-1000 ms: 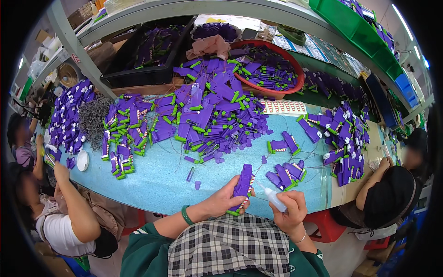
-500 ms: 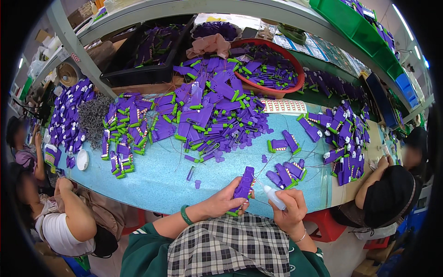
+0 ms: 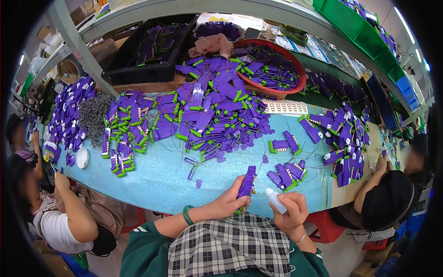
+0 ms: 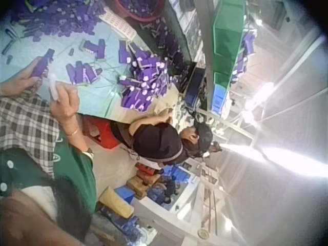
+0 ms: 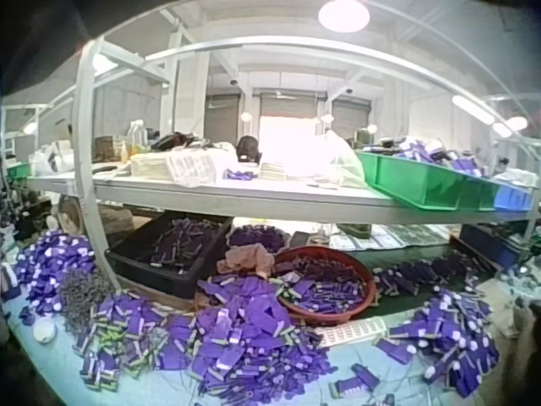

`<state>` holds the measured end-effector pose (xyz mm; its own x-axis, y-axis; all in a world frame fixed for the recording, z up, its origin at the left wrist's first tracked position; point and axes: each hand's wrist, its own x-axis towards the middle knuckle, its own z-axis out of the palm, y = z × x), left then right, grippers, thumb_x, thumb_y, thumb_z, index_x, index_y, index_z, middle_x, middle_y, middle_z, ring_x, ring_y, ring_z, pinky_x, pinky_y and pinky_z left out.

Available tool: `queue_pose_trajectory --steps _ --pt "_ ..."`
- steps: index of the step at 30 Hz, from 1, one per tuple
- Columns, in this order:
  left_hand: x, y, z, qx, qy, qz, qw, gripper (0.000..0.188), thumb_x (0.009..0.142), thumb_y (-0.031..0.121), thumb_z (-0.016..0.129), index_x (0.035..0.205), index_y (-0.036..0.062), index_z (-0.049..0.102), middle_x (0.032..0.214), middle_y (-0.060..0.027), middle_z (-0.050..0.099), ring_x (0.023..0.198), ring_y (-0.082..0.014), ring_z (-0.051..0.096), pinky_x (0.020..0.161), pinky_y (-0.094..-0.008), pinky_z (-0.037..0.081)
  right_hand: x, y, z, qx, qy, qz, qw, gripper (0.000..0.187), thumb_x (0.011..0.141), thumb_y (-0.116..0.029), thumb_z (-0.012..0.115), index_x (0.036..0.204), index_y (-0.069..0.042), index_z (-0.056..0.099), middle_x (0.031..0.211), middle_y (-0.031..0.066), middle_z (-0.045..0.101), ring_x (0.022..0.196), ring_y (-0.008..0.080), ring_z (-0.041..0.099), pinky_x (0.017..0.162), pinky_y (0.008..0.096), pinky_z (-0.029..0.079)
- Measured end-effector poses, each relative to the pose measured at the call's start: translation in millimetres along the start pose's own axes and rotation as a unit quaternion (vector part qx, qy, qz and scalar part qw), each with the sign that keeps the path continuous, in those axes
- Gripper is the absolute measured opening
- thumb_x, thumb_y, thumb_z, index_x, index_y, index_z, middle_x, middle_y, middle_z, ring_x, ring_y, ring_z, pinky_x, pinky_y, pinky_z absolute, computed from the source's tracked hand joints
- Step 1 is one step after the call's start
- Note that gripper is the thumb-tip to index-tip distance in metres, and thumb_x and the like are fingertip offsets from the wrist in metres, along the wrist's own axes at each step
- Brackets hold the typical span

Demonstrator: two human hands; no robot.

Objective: The person sits at a table in a workshop and assembles small purple and green plastic components. They pick up a purple piece, apply glue from a small bottle, and attach a green piece to it. The person repeats this process, placing the finished units on the table.

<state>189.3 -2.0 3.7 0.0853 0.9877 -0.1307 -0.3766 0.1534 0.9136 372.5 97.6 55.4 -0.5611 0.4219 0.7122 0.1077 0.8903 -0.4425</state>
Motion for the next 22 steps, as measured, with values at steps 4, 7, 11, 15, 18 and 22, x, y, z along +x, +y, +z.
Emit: queue_pose_trajectory --steps 4,7,11,15,18,22 --pt "0 3 2 0.050 0.006 -0.003 0.999 0.052 0.097 0.002 0.042 0.142 0.0055 0.016 0.094 -0.0058 0.051 0.076 -0.0115 0.053 0.069 -0.0277 0.048 -1 1 1 0.001 -0.018 -0.004 1.000 0.041 0.064 0.001 0.081 0.101 -0.003 0.063 0.086 0.0091 0.061 0.063 0.0208 0.060 0.053 0.0285 0.047" --pt "0 0 2 0.093 0.010 0.008 0.996 0.053 0.097 0.002 0.042 0.142 0.0054 0.016 0.094 -0.0057 0.051 0.075 -0.0113 0.053 0.069 -0.0276 0.048 0 1 1 -0.002 -0.021 -0.001 1.000 0.041 0.064 0.001 0.081 0.100 -0.003 0.063 0.086 0.0092 0.061 0.063 0.0210 0.060 0.053 0.0289 0.047" --pt "0 -2 2 0.128 0.027 0.024 0.991 0.053 0.097 0.002 0.043 0.142 0.0053 0.016 0.093 -0.0059 0.051 0.075 -0.0114 0.052 0.069 -0.0272 0.047 0 1 2 -0.006 -0.021 -0.005 1.000 0.040 0.064 0.001 0.081 0.100 -0.003 0.063 0.086 0.0093 0.061 0.063 0.0212 0.060 0.052 0.0291 0.047" --pt "0 -4 -2 0.080 -0.002 0.020 0.997 0.052 0.097 0.006 0.045 0.141 0.0066 0.018 0.091 -0.0060 0.051 0.074 -0.0123 0.052 0.068 -0.0281 0.047 2 0 2 -0.006 -0.017 -0.008 1.000 0.040 0.064 0.002 0.081 0.100 -0.003 0.064 0.085 0.0087 0.061 0.062 0.0204 0.060 0.052 0.0284 0.047" --pt "2 1 -7 -0.072 -0.023 0.005 0.997 0.053 0.097 0.011 0.050 0.141 0.0093 0.020 0.093 -0.0069 0.052 0.075 -0.0137 0.052 0.069 -0.0299 0.047 -2 0 1 0.001 -0.009 -0.002 1.000 0.041 0.064 0.002 0.081 0.101 -0.004 0.063 0.085 0.0086 0.059 0.063 0.0195 0.059 0.052 0.0284 0.046" --pt "2 3 -11 -0.224 -0.022 0.006 0.974 0.061 0.095 0.022 0.059 0.142 0.0150 0.021 0.098 -0.0097 0.052 0.079 -0.0156 0.053 0.070 -0.0331 0.048 -5 2 2 0.023 -0.028 0.002 0.999 0.043 0.066 0.000 0.081 0.104 -0.005 0.062 0.087 0.0093 0.057 0.066 0.0190 0.057 0.054 0.0293 0.045"
